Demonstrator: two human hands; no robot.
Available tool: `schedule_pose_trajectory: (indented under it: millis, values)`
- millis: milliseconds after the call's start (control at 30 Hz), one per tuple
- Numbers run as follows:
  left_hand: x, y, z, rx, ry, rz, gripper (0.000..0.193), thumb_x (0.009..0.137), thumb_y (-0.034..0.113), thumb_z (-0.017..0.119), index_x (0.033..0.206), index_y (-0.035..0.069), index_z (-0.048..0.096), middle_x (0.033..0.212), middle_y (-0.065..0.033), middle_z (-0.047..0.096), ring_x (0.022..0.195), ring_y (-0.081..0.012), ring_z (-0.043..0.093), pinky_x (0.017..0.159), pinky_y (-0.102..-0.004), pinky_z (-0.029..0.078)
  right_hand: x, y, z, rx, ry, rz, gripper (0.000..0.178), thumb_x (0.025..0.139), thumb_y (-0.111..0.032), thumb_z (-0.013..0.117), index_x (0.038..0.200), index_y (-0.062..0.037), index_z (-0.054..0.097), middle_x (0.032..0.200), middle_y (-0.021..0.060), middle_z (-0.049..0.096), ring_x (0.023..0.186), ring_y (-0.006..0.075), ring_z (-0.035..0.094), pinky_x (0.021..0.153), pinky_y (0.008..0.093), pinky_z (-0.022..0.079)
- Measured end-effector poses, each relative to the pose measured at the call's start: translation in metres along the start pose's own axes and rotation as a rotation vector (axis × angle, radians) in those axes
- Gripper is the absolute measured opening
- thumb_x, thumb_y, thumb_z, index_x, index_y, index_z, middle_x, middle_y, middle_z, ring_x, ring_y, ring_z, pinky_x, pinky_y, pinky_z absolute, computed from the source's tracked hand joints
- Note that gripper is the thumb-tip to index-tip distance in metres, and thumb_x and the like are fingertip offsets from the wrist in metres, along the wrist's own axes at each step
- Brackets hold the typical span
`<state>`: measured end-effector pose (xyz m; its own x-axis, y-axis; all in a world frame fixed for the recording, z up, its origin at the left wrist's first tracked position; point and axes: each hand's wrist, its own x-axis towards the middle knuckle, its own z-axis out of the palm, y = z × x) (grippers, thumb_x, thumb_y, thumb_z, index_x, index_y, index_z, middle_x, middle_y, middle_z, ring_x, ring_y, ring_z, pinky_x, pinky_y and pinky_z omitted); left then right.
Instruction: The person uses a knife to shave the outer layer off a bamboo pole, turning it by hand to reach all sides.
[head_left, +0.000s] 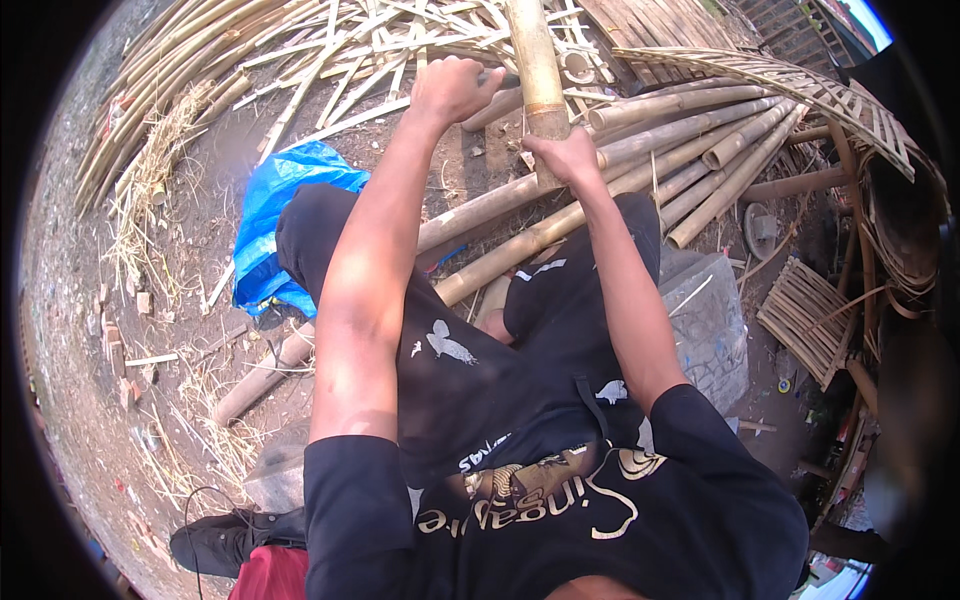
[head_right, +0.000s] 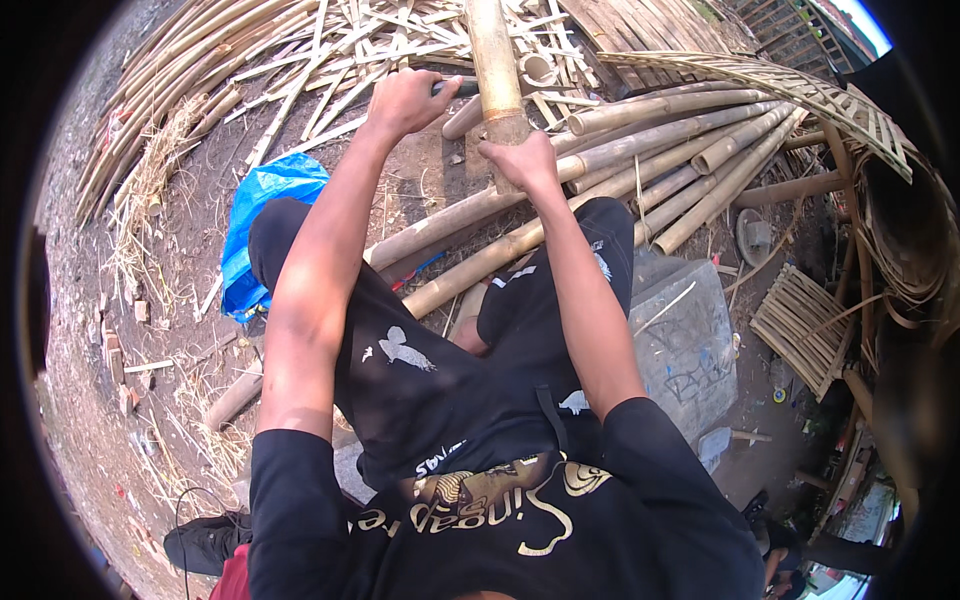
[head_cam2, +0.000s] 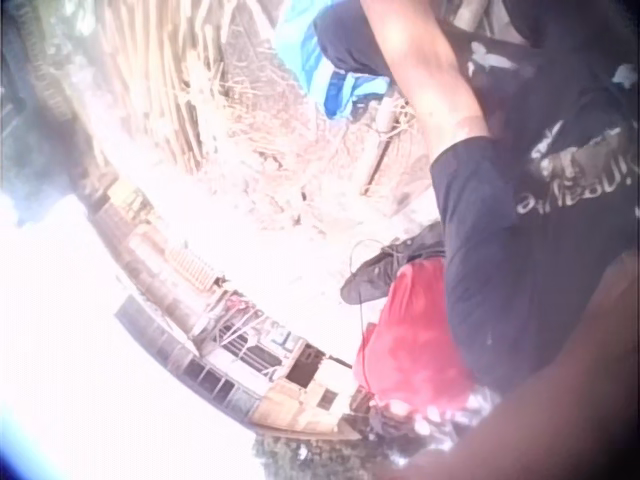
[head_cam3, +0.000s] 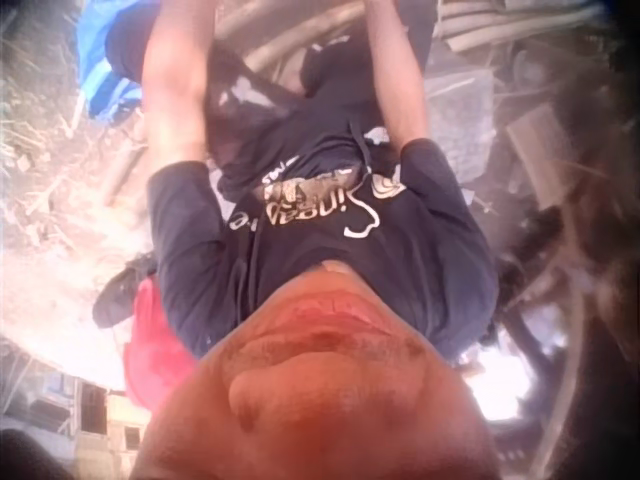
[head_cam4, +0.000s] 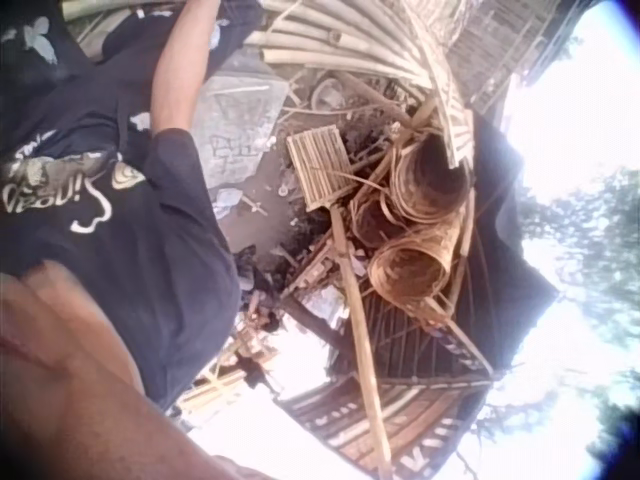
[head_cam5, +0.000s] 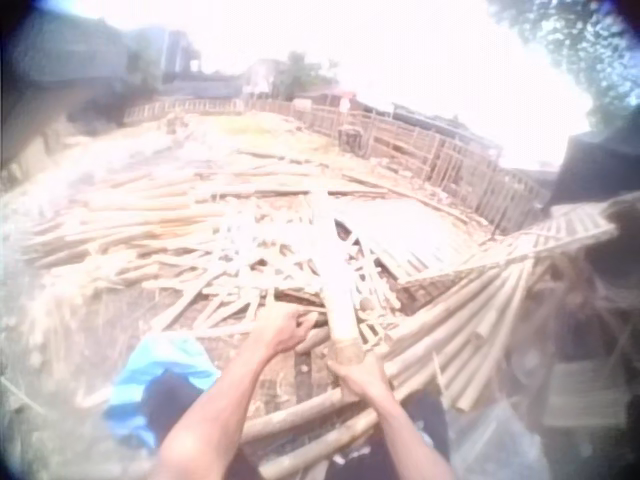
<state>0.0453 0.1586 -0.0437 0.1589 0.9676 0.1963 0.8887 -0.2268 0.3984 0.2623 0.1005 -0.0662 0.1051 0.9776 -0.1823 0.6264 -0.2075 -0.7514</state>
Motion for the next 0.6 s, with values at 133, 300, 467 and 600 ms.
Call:
schedule_pose_trajectory:
  millis: [133, 300, 467, 600]
  values:
    - [-0.008, -0.023, 0.003, 0.063, 0.16, -0.096, 0.07, 0.098, 0.063, 0.041, 0.083, 0.006, 0.077, 0.08, -0.0212, 0.072, 0.079, -0.0378, 0.072, 0.07, -0.0498, 0.056, 0.016, -0.033, 0.002, -0.128, -0.073, -0.044, 0.061, 0.061, -0.042, 0.085, 0.094, 0.008, 0.074, 0.093, 0.0219, 0.074, 0.089, 0.0292, 0.074, 0.081, 0.0377, 0.057]
    - [0.008, -0.02, 0.002, 0.049, 0.248, -0.374, 0.072, 0.102, 0.056, 0.032, 0.08, 0.003, 0.076, 0.079, -0.0217, 0.072, 0.078, -0.0403, 0.072, 0.072, -0.0497, 0.056, 0.043, -0.052, 0.003, -0.121, -0.079, -0.209, 0.046, 0.067, -0.035, 0.084, 0.088, 0.0046, 0.074, 0.076, 0.0117, 0.072, 0.068, 0.0173, 0.068, 0.066, 0.0336, 0.055]
    - [0.021, -0.019, -0.005, 0.018, 0.258, -0.427, 0.063, 0.102, 0.043, 0.033, 0.078, 0.004, 0.076, 0.078, -0.0191, 0.072, 0.075, -0.0382, 0.072, 0.069, -0.0476, 0.057, 0.041, -0.127, -0.052, -0.116, -0.002, -0.378, 0.049, 0.067, -0.039, 0.083, 0.089, 0.0038, 0.074, 0.075, 0.0118, 0.072, 0.069, 0.0196, 0.07, 0.067, 0.033, 0.056]
    - [0.023, -0.037, 0.001, 0.066, 0.36, -0.455, 0.057, 0.1, 0.038, 0.037, 0.074, 0.005, 0.075, 0.071, -0.0174, 0.072, 0.069, -0.0363, 0.072, 0.064, -0.0446, 0.057, -0.002, -0.188, -0.08, -0.032, 0.055, -0.458, 0.038, 0.075, -0.027, 0.078, 0.096, 0.0036, 0.071, 0.081, 0.0083, 0.071, 0.071, 0.0143, 0.067, 0.065, 0.0317, 0.055]
